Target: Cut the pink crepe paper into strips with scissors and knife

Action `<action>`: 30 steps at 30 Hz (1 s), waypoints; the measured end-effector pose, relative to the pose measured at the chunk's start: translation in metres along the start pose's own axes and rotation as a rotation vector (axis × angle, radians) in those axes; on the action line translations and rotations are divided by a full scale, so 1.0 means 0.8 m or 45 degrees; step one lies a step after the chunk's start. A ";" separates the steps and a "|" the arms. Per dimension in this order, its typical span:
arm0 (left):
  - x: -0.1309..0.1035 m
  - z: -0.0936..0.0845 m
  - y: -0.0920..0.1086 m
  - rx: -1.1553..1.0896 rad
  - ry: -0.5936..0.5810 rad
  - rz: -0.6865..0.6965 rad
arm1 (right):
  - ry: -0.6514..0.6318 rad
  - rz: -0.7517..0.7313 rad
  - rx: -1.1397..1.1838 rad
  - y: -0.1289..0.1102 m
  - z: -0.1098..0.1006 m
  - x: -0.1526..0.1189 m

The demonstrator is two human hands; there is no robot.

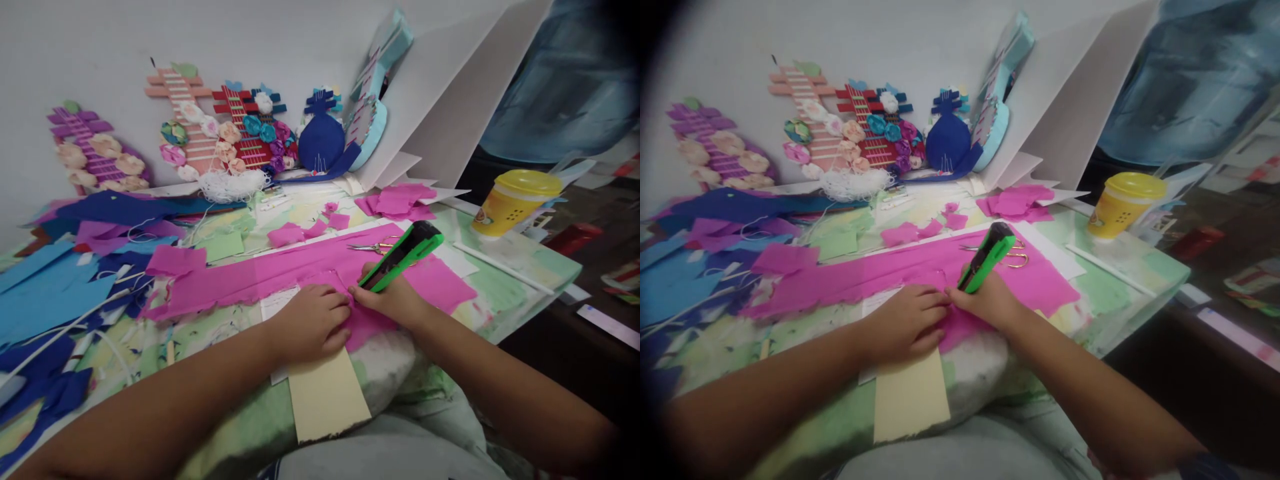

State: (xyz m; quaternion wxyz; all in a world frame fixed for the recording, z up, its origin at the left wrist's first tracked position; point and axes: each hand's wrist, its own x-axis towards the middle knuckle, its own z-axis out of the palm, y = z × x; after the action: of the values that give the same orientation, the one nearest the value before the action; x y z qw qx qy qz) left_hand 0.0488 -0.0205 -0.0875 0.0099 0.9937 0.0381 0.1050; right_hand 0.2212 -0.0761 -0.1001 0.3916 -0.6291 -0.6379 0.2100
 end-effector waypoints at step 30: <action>-0.003 0.004 -0.005 -0.033 -0.018 0.010 | -0.123 0.091 0.043 -0.006 0.001 0.001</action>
State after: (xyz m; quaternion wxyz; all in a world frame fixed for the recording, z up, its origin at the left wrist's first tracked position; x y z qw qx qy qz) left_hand 0.0468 -0.0166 -0.0909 0.0227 0.9943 0.0329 0.0984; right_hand 0.2181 -0.0755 -0.0967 0.3632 -0.6340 -0.6294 0.2646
